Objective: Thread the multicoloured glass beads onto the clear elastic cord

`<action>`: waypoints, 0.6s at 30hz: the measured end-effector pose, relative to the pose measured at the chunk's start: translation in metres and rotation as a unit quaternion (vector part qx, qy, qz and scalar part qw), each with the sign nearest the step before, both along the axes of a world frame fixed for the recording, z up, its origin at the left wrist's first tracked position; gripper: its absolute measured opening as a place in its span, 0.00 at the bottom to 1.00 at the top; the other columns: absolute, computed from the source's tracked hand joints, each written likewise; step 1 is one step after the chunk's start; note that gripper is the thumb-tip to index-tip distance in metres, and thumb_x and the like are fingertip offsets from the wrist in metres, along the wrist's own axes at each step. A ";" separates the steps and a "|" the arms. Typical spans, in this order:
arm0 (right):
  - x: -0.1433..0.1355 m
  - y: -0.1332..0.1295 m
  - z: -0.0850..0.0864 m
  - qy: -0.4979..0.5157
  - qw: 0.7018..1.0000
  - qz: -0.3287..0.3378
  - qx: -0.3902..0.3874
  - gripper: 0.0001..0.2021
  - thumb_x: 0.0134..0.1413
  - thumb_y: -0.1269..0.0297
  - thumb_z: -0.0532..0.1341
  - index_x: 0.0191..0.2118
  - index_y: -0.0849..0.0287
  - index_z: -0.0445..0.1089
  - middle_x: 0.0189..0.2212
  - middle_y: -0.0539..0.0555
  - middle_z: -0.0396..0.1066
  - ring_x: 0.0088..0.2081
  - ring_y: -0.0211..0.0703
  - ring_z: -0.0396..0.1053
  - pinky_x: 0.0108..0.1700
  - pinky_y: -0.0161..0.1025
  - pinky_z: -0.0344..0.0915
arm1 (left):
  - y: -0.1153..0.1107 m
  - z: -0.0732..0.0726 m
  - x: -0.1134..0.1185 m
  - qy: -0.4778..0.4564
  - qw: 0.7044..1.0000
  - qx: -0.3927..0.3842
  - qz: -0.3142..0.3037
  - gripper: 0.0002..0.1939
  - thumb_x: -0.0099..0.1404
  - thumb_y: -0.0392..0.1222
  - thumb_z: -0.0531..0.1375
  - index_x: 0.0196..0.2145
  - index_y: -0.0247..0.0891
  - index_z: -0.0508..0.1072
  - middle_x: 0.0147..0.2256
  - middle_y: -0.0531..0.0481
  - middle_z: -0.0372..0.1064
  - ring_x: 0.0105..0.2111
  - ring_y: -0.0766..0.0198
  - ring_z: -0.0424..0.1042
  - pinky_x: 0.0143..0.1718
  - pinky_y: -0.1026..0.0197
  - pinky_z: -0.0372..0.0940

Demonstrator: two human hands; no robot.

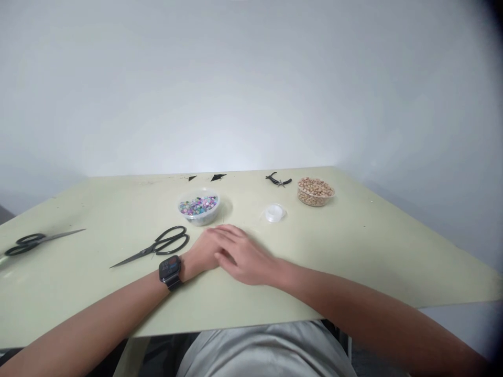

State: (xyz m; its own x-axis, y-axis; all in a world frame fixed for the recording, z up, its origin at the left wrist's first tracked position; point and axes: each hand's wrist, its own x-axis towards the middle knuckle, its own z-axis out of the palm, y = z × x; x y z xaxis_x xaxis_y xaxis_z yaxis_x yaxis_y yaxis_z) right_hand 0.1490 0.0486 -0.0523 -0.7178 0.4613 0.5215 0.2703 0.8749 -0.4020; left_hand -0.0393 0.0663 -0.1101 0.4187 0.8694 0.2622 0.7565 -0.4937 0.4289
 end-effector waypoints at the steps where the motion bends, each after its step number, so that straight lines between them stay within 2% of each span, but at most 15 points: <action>1: 0.002 0.002 0.001 0.027 0.999 -0.009 -0.018 0.25 0.71 0.68 0.53 0.70 0.60 0.59 0.65 0.60 0.67 0.67 0.47 0.60 0.69 0.50 0.58 | 0.004 0.009 0.002 0.014 1.000 -0.001 -0.020 0.08 0.58 0.37 0.60 0.36 0.38 0.77 0.40 0.42 0.77 0.42 0.50 0.76 0.41 0.51 0.71; 4: 0.007 0.010 0.000 0.091 0.994 -0.031 -0.045 0.22 0.70 0.72 0.52 0.66 0.59 0.64 0.59 0.59 0.72 0.61 0.46 0.65 0.64 0.48 0.64 | 0.006 0.029 0.004 0.035 0.999 0.012 -0.031 0.08 0.66 0.37 0.55 0.36 0.36 0.74 0.38 0.41 0.77 0.33 0.55 0.75 0.34 0.56 0.66; 7: 0.008 0.017 -0.005 0.111 0.989 -0.056 -0.077 0.19 0.70 0.72 0.52 0.62 0.57 0.67 0.57 0.58 0.73 0.60 0.47 0.67 0.63 0.49 0.65 | 0.003 0.039 0.002 0.041 0.998 0.036 -0.024 0.10 0.70 0.37 0.52 0.37 0.35 0.73 0.37 0.40 0.77 0.31 0.56 0.74 0.32 0.58 0.62; 10: 0.008 0.023 -0.011 0.114 0.982 -0.074 -0.128 0.18 0.69 0.71 0.53 0.61 0.57 0.67 0.57 0.59 0.72 0.57 0.47 0.69 0.60 0.48 0.67 | 0.001 0.043 0.000 0.034 0.998 0.059 -0.019 0.10 0.70 0.36 0.52 0.40 0.35 0.72 0.35 0.42 0.77 0.29 0.59 0.72 0.30 0.60 0.59; 13: 0.007 0.026 -0.015 0.119 0.976 -0.078 -0.165 0.16 0.69 0.71 0.55 0.59 0.58 0.67 0.53 0.59 0.73 0.49 0.44 0.73 0.53 0.44 0.70 | 0.002 0.046 -0.002 0.018 0.997 0.075 -0.016 0.09 0.72 0.38 0.53 0.38 0.36 0.72 0.31 0.47 0.76 0.26 0.64 0.70 0.28 0.62 0.56; 15: 0.007 0.027 -0.017 0.110 0.976 -0.083 -0.168 0.14 0.68 0.71 0.56 0.57 0.58 0.69 0.49 0.58 0.75 0.45 0.43 0.74 0.49 0.42 0.69 | 0.003 0.046 -0.004 0.008 0.996 0.083 -0.015 0.08 0.73 0.38 0.54 0.37 0.37 0.72 0.31 0.50 0.75 0.25 0.66 0.68 0.28 0.64 0.55; 18: 0.008 0.028 -0.017 0.102 0.976 -0.097 -0.168 0.13 0.68 0.70 0.57 0.55 0.57 0.70 0.45 0.57 0.76 0.45 0.44 0.74 0.48 0.41 0.68 | 0.003 0.045 -0.006 -0.003 0.995 0.096 -0.014 0.08 0.73 0.38 0.55 0.37 0.37 0.73 0.29 0.51 0.74 0.25 0.67 0.67 0.28 0.65 0.55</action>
State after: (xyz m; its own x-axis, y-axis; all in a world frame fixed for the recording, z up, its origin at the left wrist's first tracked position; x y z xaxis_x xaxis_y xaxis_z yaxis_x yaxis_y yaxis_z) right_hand 0.1572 0.0764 -0.0695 -0.4972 0.7481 0.4394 0.3030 0.6243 -0.7200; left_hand -0.0450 0.0697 -0.0654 0.4400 0.7913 0.4245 0.7393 -0.5875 0.3290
